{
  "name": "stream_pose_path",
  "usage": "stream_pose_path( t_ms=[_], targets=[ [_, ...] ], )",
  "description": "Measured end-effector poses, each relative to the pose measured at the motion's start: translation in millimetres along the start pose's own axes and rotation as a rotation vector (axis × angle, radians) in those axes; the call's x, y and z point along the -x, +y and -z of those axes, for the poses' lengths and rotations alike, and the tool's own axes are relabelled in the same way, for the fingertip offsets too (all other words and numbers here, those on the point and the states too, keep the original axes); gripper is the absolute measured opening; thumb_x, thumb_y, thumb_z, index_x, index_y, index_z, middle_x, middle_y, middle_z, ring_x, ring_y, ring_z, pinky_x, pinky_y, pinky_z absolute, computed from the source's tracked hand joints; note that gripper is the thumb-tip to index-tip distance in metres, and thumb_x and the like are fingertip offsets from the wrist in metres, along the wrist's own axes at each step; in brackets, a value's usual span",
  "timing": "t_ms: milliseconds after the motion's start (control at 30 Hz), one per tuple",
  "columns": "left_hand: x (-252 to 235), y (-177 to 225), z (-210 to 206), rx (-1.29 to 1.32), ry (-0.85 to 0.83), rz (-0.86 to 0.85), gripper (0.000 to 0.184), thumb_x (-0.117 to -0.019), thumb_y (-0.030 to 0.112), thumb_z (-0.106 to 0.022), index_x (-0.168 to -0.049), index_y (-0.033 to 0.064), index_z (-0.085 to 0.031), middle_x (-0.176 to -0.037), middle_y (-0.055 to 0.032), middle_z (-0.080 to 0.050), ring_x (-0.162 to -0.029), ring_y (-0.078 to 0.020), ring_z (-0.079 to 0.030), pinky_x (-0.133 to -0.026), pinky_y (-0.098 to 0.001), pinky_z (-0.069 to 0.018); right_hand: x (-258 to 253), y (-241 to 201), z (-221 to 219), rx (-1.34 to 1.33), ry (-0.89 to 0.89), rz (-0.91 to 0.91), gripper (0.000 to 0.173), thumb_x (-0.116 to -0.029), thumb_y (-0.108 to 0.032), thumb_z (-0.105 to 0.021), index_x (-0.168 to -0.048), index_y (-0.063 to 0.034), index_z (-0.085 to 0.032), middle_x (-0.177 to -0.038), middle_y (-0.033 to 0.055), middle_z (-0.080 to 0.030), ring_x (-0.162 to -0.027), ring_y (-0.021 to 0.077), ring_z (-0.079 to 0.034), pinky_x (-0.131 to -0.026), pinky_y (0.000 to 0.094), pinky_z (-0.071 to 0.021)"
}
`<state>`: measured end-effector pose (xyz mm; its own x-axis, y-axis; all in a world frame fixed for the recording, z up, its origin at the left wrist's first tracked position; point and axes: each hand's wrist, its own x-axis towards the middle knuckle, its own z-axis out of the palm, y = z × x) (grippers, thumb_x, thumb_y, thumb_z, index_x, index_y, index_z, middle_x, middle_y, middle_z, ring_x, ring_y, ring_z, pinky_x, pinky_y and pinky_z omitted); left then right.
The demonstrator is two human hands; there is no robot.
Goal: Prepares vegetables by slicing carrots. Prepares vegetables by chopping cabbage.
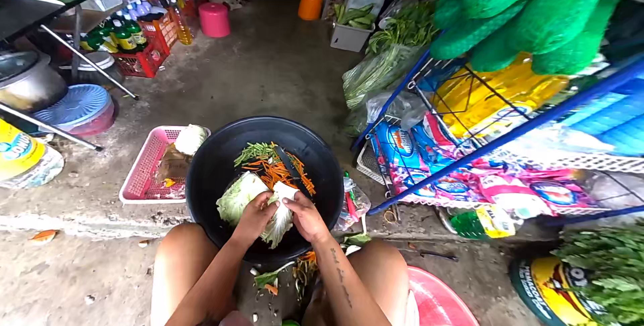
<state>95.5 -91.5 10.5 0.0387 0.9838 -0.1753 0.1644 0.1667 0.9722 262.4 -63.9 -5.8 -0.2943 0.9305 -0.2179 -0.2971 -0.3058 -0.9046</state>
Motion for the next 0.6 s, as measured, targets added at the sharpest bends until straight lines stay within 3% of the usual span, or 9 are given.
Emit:
stream_pose_path(
  t_ms=[67,200,300,400,533,600],
  targets=[
    [6,-2,-14,0.025,-0.008,0.013,0.03,-0.099,0.019,-0.067,-0.123,0.001,-0.064,-0.109,-0.0111,-0.068,-0.094,-0.0148,-0.065,-0.088,-0.0348,-0.0542,16,-1,8,0.056,0.05,0.034,0.03,-0.1003,-0.004,-0.059,-0.129,0.0051,-0.057,-0.114,0.0148,-0.07,-0.102,0.0169,-0.069,-0.093,0.0347,-0.0584],
    [18,-4,-38,0.116,-0.058,-0.001,0.033,-0.098,0.015,-0.068,-0.126,-0.0008,-0.061,-0.115,-0.0112,-0.068,-0.103,-0.0142,-0.066,-0.095,-0.0336,-0.0544,46,-2,29,0.173,0.058,0.048,0.027,-0.101,-0.009,-0.061,-0.125,0.004,-0.061,-0.111,0.0135,-0.071,-0.1,0.0158,-0.07,-0.092,0.0337,-0.0584],
    [25,-5,-56,0.225,-0.077,-0.024,0.024,-0.0988,0.01,-0.065,-0.121,-0.0009,-0.062,-0.102,-0.0064,-0.07,-0.095,-0.0116,-0.067,-0.091,-0.0311,-0.0557,65,-3,41,0.24,0.066,0.047,0.024,-0.1048,-0.017,-0.058,-0.118,0.0019,-0.063,-0.104,0.0102,-0.07,-0.095,0.0132,-0.068,-0.088,0.0324,-0.0572],
    [30,-5,-73,0.227,-0.064,-0.068,0.015,-0.0963,0.003,-0.067,-0.111,-0.0009,-0.065,-0.097,-0.0051,-0.069,-0.09,-0.01,-0.067,-0.087,-0.0287,-0.057,78,-3,45,0.235,0.131,0.085,0.024,-0.1052,-0.014,-0.057,-0.12,0.0025,-0.066,-0.104,0.0108,-0.073,-0.095,0.0129,-0.07,-0.089,0.0323,-0.0585],
    [34,-4,-90,0.042,0.036,-0.206,0.006,-0.0953,0.007,-0.069,-0.096,0.0014,-0.067,-0.084,0.0003,-0.066,-0.077,-0.0035,-0.063,-0.076,-0.0224,-0.0547,88,4,36,0.249,0.323,0.155,0.024,-0.1056,-0.014,-0.057,-0.117,0.0033,-0.067,-0.103,0.0123,-0.073,-0.093,0.0139,-0.071,-0.088,0.0331,-0.0585],
    [35,-5,-95,-0.043,0.071,-0.271,0.008,-0.0954,0.01,-0.07,-0.094,0.0017,-0.067,-0.082,0.0007,-0.065,-0.074,-0.0021,-0.062,-0.073,-0.0206,-0.0535,90,7,32,0.255,0.393,0.176,0.024,-0.1055,-0.015,-0.057,-0.116,0.004,-0.067,-0.103,0.0133,-0.073,-0.095,0.0145,-0.07,-0.09,0.0337,-0.0576]
  ],
)
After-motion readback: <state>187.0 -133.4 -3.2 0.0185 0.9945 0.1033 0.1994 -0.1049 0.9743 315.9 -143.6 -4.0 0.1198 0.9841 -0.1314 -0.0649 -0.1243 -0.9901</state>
